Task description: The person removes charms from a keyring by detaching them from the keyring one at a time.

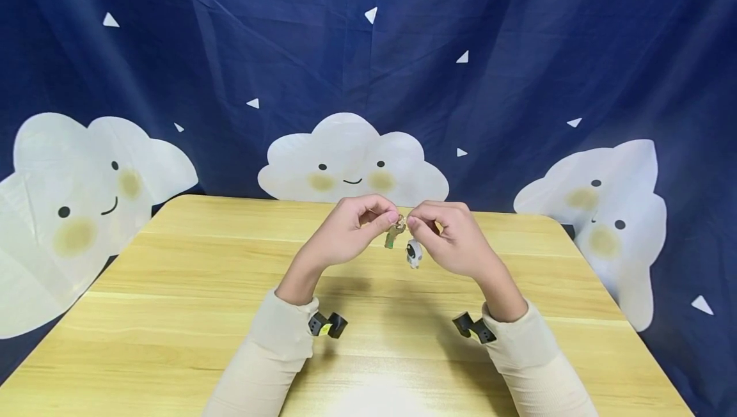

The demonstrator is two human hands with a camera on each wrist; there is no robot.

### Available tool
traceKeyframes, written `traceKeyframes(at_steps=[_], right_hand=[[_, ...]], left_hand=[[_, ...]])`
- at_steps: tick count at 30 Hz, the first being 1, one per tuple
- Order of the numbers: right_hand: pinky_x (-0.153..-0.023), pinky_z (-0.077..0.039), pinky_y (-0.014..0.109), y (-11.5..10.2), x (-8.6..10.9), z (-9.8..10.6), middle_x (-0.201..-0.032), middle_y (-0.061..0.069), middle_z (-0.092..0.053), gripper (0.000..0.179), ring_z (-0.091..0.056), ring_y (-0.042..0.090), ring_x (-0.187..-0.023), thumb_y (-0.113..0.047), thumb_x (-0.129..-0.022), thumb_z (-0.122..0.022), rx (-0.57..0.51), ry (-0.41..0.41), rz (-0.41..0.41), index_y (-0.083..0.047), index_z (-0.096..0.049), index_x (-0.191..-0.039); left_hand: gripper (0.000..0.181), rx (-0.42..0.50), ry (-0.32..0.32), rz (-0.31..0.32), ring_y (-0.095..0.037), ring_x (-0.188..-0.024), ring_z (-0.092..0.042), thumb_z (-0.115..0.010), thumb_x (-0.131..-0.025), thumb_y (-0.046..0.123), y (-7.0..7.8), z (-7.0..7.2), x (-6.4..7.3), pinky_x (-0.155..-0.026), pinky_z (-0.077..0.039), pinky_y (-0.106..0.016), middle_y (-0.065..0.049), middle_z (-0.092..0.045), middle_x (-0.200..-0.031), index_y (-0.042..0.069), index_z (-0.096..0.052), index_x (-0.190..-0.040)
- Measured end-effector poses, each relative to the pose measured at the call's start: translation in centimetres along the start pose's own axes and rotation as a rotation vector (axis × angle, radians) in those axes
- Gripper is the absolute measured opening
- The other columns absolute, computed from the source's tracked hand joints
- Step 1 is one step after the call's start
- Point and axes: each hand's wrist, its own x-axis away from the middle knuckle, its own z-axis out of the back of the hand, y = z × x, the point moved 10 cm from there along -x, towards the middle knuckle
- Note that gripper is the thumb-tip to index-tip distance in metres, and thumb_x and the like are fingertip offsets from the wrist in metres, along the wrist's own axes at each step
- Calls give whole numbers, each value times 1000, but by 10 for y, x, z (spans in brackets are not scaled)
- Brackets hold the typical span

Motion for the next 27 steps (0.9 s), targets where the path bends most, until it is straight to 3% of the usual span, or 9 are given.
traceKeyframes(at_steps=[8, 15, 21, 27], right_hand=[[-46, -34, 25, 2, 0, 0, -67, -12, -55, 29, -44, 6, -54, 1, -92, -60, 1, 3, 0, -19, -65, -72], [-46, -33, 25, 2, 0, 0, -66, -12, -54, 28, -43, 6, -53, 0, -92, -59, 5, -3, -4, -18, -65, -71], [-46, -35, 26, 1, 0, 3, -69, -12, -57, 28, -44, 6, -54, 1, -92, -59, 8, 22, 2, -18, -65, -74], [-46, -35, 27, 2, 0, 5, -69, -13, -57, 26, -45, 7, -56, 1, -93, -60, 18, 35, -2, -18, -69, -77]], left_hand=[[13, -43, -1, -29, -15, -72, -58, -63, -103, 16, 5, 1, 1, -64, -47, -29, 2, -69, -91, 7, -72, -102], [13, -78, 13, -43, -16, -73, -55, -64, -103, 17, 8, 2, 0, -67, -47, -36, -6, -68, -91, 9, -74, -102], [13, -14, 29, -22, -16, -72, -56, -62, -104, 17, 4, 2, 0, -66, -48, -29, -11, -68, -91, 9, -72, -102], [15, 20, 5, 5, -20, -76, -59, -63, -103, 16, 1, 0, 0, -68, -49, -28, -4, -68, -91, 5, -74, -104]])
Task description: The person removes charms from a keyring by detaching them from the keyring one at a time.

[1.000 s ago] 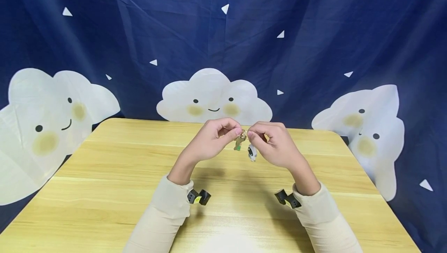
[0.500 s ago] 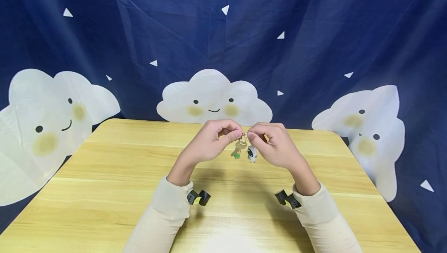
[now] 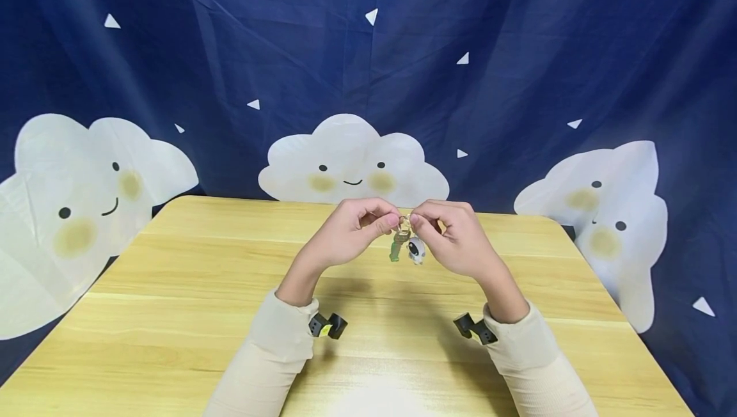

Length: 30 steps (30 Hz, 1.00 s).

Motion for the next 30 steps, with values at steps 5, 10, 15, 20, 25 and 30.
traceKeyframes(at_steps=[5, 10, 15, 20, 25, 30], right_hand=[[-47, -35, 26, -2, 0, 1, -68, -13, -56, 27, -45, 6, -56, 1, -92, -60, 6, 9, 8, -19, -69, -77], [-47, -35, 25, -4, 0, 0, -67, -12, -54, 28, -45, 7, -56, 1, -93, -59, 4, 0, 18, -20, -65, -75], [-49, -34, 21, -4, 0, -3, -67, -12, -54, 28, -45, 7, -57, 1, -93, -59, 1, -16, 10, -20, -64, -74], [-47, -34, 23, -3, 1, -5, -67, -12, -54, 28, -44, 6, -56, 0, -92, -60, 8, -28, 2, -20, -65, -74], [-48, -35, 23, -4, 1, -7, -66, -12, -52, 26, -44, 6, -56, 0, -92, -59, 13, -33, 11, -18, -64, -73], [-48, -35, 25, -4, 0, -6, -66, -12, -52, 28, -44, 6, -55, 0, -92, -59, 9, -26, 23, -20, -62, -72]], left_hand=[[13, 45, -9, 15, -23, -77, -59, -62, -104, 15, -2, 0, 0, -68, -48, -28, -8, -67, -92, 6, -72, -104], [14, 64, 4, 20, -19, -76, -58, -58, -106, 15, -1, 1, 1, -68, -48, -30, -8, -66, -92, 6, -69, -104], [13, 32, 41, 6, -18, -73, -55, -60, -105, 13, 0, 3, 0, -66, -47, -28, -3, -66, -90, 5, -69, -102], [12, -16, 68, -20, -17, -70, -55, -62, -104, 14, 3, 5, 0, -64, -46, -27, -1, -66, -86, 6, -71, -99], [10, -70, 88, -61, -15, -73, -57, -64, -102, 13, 7, 6, 0, -65, -47, -28, 2, -68, -86, 8, -72, -97], [10, -98, 93, -91, -14, -74, -58, -65, -101, 12, 10, 6, 0, -66, -48, -30, 4, -68, -85, 9, -72, -95]])
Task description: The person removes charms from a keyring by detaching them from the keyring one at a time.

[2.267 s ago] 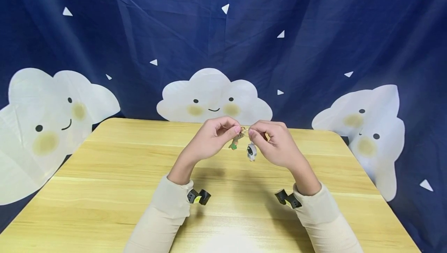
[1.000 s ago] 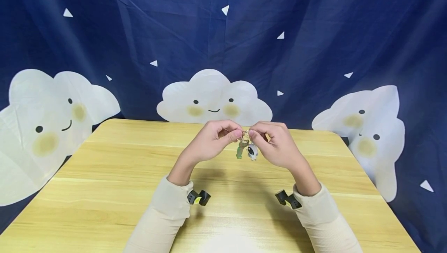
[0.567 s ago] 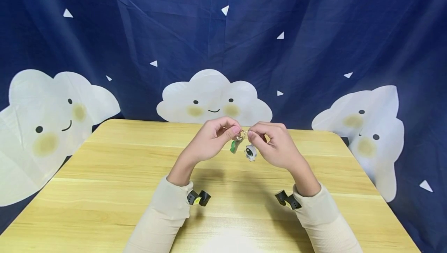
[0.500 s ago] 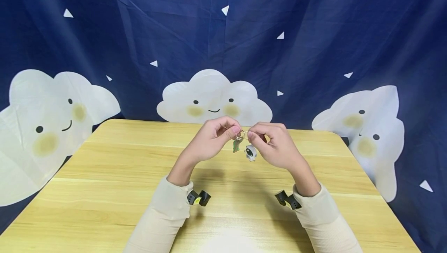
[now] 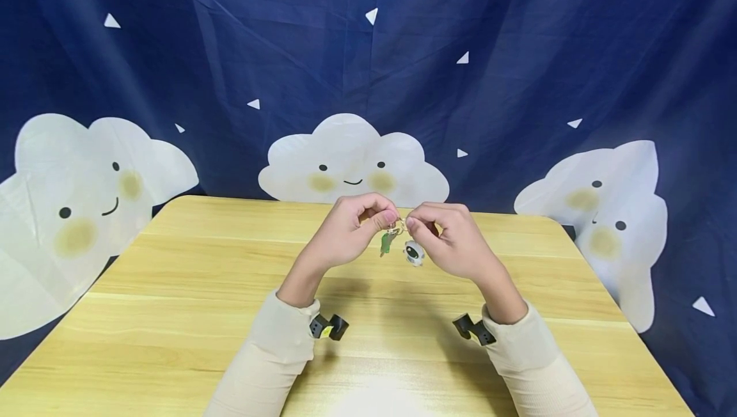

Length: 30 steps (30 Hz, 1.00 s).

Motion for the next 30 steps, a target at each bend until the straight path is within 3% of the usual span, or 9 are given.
traceKeyframes(at_steps=[6, 11, 16, 22, 25, 30], right_hand=[[-49, -35, 25, 3, 0, 0, -67, -12, -53, 27, -43, 6, -55, 0, -92, -59, 11, 3, -5, -19, -63, -73], [-49, -34, 21, 5, -1, 2, -67, -12, -54, 26, -43, 6, -55, -1, -93, -59, 21, 21, -8, -18, -63, -73], [-50, -35, 20, 6, -1, 5, -67, -13, -55, 24, -45, 6, -55, -1, -93, -59, 30, 52, -10, -17, -68, -77], [-51, -33, 20, 5, -1, 8, -66, -11, -54, 22, -45, 7, -56, -1, -94, -60, 28, 72, -1, -13, -70, -79], [-51, -34, 21, 5, -1, 7, -67, -11, -54, 22, -45, 7, -56, 0, -94, -60, 23, 69, 0, -14, -69, -78], [-50, -35, 22, 3, 0, 6, -67, -12, -55, 26, -45, 6, -56, 0, -93, -60, 12, 56, -2, -19, -67, -76]], left_hand=[[10, -2, 3, 10, -14, -75, -59, -66, -101, 13, -1, 0, -1, -67, -49, -30, 3, -69, -86, 9, -73, -95], [15, 35, -5, 66, -16, -76, -59, -64, -103, 18, -8, -1, 0, -68, -50, -29, 2, -68, -87, 8, -74, -100], [19, 75, -51, 105, -16, -78, -59, -60, -105, 19, -15, -4, 0, -70, -50, -28, 0, -67, -89, 7, -75, -104], [12, 161, -112, 88, -18, -79, -64, -64, -102, 14, -14, -8, 1, -71, -52, -28, -3, -72, -95, 6, -74, -104], [12, 165, -103, 85, -18, -78, -63, -65, -102, 14, -13, -7, 2, -69, -51, -27, -4, -72, -96, 7, -74, -104], [13, 116, -36, 76, -18, -68, -52, -64, -103, 16, -13, 0, 2, -61, -42, -27, -5, -68, -89, 6, -73, -102]])
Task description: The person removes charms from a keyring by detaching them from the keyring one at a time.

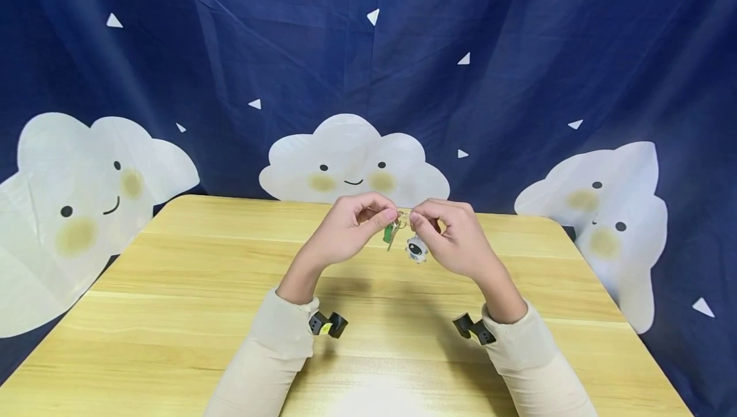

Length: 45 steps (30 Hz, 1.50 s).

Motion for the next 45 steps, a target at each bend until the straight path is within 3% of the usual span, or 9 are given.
traceKeyframes(at_steps=[4, 10, 16, 22, 27, 36, 45], right_hand=[[-49, -35, 24, -3, 0, -2, -66, -12, -54, 28, -45, 6, -56, 1, -93, -59, -10, -12, 5, -20, -66, -75], [-49, -35, 26, -4, 0, -2, -65, -12, -52, 28, -43, 6, -55, 0, -93, -59, -10, -15, 6, -21, -65, -75], [-49, -35, 26, -2, 0, -2, -65, -12, -52, 27, -43, 6, -55, -1, -93, -59, -3, -19, -4, -20, -66, -76], [-51, -33, 20, -2, 1, 2, -66, -12, -53, 25, -44, 6, -56, -1, -93, -59, 11, 11, 7, -18, -68, -77], [-51, -33, 20, -2, 1, 7, -65, -10, -53, 23, -44, 7, -56, 0, -93, -60, 20, 52, 20, -15, -69, -77], [-51, -32, 21, -4, 0, 9, -65, -10, -51, 22, -44, 8, -56, 0, -93, -59, 23, 72, 24, -12, -69, -78], [-52, -33, 20, -7, 0, 6, -65, -10, -53, 23, -44, 7, -57, 0, -93, -60, 15, 54, 37, -15, -68, -78]], left_hand=[[14, -31, 39, -14, -18, -67, -53, -64, -102, 15, 2, 3, -1, -60, -43, -27, -3, -68, -87, 4, -72, -101], [10, -45, 48, -32, -16, -67, -52, -66, -101, 12, 6, 2, -1, -61, -43, -27, 1, -68, -85, 7, -73, -97], [9, -41, 33, -42, -16, -67, -56, -68, -100, 12, 7, 0, -2, -61, -45, -27, 1, -68, -85, 6, -74, -97], [12, -3, 0, 6, -15, -67, -52, -64, -102, 14, 2, -3, -1, -62, -44, -26, -1, -67, -87, 7, -74, -101], [12, 17, -31, 29, -15, -77, -60, -65, -102, 13, -2, -6, -1, -69, -50, -27, -1, -71, -95, 6, -74, -105], [10, 75, -65, 1, -20, -89, -68, -68, -99, 9, 0, -7, 1, -78, -54, -30, -3, -73, -99, 4, -73, -107], [10, 78, -34, -2, -20, -83, -64, -66, -101, 9, 0, -4, 0, -72, -50, -29, -9, -72, -98, 5, -73, -106]])
